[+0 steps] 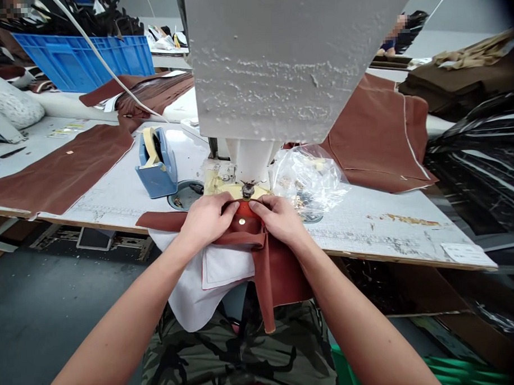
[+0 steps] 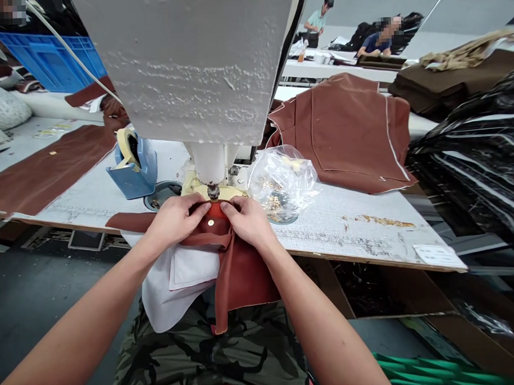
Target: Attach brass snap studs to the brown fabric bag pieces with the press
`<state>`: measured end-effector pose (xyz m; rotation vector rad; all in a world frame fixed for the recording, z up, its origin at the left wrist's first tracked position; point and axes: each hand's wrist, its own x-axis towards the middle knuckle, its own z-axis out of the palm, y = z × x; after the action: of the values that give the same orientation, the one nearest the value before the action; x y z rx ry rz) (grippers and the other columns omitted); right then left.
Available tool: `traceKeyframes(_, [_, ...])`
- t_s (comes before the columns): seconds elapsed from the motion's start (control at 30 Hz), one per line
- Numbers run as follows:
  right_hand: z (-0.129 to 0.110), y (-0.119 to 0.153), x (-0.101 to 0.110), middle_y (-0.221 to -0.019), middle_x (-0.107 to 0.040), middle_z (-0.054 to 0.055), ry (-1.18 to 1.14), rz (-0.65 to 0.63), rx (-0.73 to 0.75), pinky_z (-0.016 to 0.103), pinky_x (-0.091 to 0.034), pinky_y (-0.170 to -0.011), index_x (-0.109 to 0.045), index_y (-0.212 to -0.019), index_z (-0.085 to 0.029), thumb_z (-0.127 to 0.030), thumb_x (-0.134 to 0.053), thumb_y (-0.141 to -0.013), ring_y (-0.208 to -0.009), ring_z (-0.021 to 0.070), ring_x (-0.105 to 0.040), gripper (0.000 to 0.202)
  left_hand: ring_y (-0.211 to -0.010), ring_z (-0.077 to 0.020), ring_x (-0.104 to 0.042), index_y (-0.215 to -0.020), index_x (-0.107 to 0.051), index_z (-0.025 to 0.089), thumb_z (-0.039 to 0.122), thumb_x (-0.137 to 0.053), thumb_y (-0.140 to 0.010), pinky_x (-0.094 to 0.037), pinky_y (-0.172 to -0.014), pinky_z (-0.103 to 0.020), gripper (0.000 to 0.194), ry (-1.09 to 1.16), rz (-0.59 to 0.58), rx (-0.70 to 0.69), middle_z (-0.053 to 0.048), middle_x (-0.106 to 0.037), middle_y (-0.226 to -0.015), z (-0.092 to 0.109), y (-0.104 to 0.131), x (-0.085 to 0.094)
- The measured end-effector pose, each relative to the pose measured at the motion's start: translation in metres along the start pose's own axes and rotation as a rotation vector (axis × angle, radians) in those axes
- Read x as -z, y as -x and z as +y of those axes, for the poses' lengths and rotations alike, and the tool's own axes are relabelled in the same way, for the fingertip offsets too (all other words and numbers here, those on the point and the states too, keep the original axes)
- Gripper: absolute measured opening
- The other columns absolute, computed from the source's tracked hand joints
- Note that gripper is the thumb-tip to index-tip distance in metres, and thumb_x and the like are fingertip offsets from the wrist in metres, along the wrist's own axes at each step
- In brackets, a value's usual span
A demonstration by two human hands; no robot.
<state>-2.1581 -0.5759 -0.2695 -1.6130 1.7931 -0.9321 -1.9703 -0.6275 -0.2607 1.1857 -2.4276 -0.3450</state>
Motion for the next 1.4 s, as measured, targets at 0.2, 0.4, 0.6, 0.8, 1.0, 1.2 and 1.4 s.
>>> traceKeyframes(0.2, [0.007, -0.002, -0.005, -0.065, -0.06, -0.001, -0.028, 0.042, 0.023, 0.026, -0.035, -0.059, -0.063, -0.071, -0.018, -0.042, -0.052, -0.092, -0.063, 0.0134, -0.054, 0.033, -0.072, -0.0207, -0.065, -0.098, -0.07, 0.021, 0.038, -0.047, -0.098, -0.041, -0.064, -0.03, 0.028, 0.063, -0.013, -0.004, -0.005, -0.075, -0.086, -0.005, -0.003, -0.005])
traceKeyframes(0.4, [-0.001, 0.017, -0.009, -0.084, -0.071, 0.003, 0.043, 0.195, 0.094, 0.029, -0.045, -0.072, -0.069, -0.09, -0.019, -0.039, -0.052, -0.095, -0.077, 0.0188, -0.064, 0.026, -0.102, -0.0274, -0.064, -0.104, -0.071, 0.019, 0.033, -0.049, -0.098, -0.045, -0.093, -0.042, 0.027, 0.065, 0.268, 0.019, -0.011, -0.073, -0.104, 0.021, 0.036, 0.007])
traceKeyframes(0.6, [-0.023, 0.092, -0.05, -0.093, -0.071, 0.008, 0.372, 0.091, 0.534, 0.036, -0.047, -0.08, -0.07, -0.096, -0.023, -0.028, -0.048, -0.098, -0.088, 0.0237, -0.064, 0.022, -0.064, -0.0162, -0.064, -0.099, -0.064, 0.019, 0.054, -0.057, -0.091, -0.045, -0.052, -0.024, 0.037, 0.946, 0.026, 0.466, -0.003, -0.07, -0.076, 0.029, 0.128, -0.014])
traceKeyframes(0.8, [-0.067, 0.062, -0.072, -0.091, -0.075, 0.001, 0.22, -0.413, 0.489, 0.031, -0.051, -0.075, -0.076, -0.089, -0.028, -0.037, -0.058, -0.094, -0.084, 0.0199, -0.069, 0.021, -0.059, -0.0116, -0.063, -0.081, -0.063, 0.014, 0.036, -0.076, -0.072, -0.034, -0.039, -0.015, 0.027, 1.515, 0.089, 0.839, -0.003, -0.067, -0.072, -0.018, 0.166, -0.054])
traceKeyframes(1.0, [-0.135, -0.062, -0.093, -0.113, -0.073, 0.006, -0.158, -0.047, 0.162, 0.031, -0.052, -0.075, -0.075, -0.106, -0.024, -0.043, -0.069, -0.083, -0.09, 0.0209, -0.067, 0.03, -0.069, -0.0126, -0.069, -0.096, -0.065, 0.015, 0.025, -0.073, -0.077, -0.045, -0.046, -0.015, 0.023, 1.687, 0.133, 0.861, -0.008, -0.074, -0.093, -0.023, 0.181, -0.056])
traceKeyframes(1.2, [-0.153, -0.115, -0.129, -0.076, -0.068, 0.005, -0.374, -0.115, -0.041, 0.021, -0.043, -0.046, -0.072, -0.084, -0.016, -0.035, -0.074, -0.077, -0.056, 0.0123, -0.06, 0.02, -0.067, -0.0123, -0.07, -0.097, -0.065, 0.015, 0.01, -0.071, -0.079, -0.059, -0.061, -0.022, 0.019, 1.88, 0.224, 1.068, -0.007, -0.075, -0.091, -0.034, 0.198, -0.059])
traceKeyframes(1.4, [-0.161, -0.114, -0.146, -0.069, -0.061, -0.001, -0.686, -0.018, -0.162, 0.025, -0.058, -0.057, -0.067, -0.085, -0.016, -0.019, -0.069, -0.076, -0.052, 0.0066, -0.049, 0.01, -0.074, -0.0168, -0.074, -0.102, -0.06, 0.015, 0.004, -0.063, -0.085, -0.063, -0.073, -0.032, 0.02, 1.942, 0.257, 1.149, -0.009, -0.076, -0.094, -0.038, 0.201, -0.05])
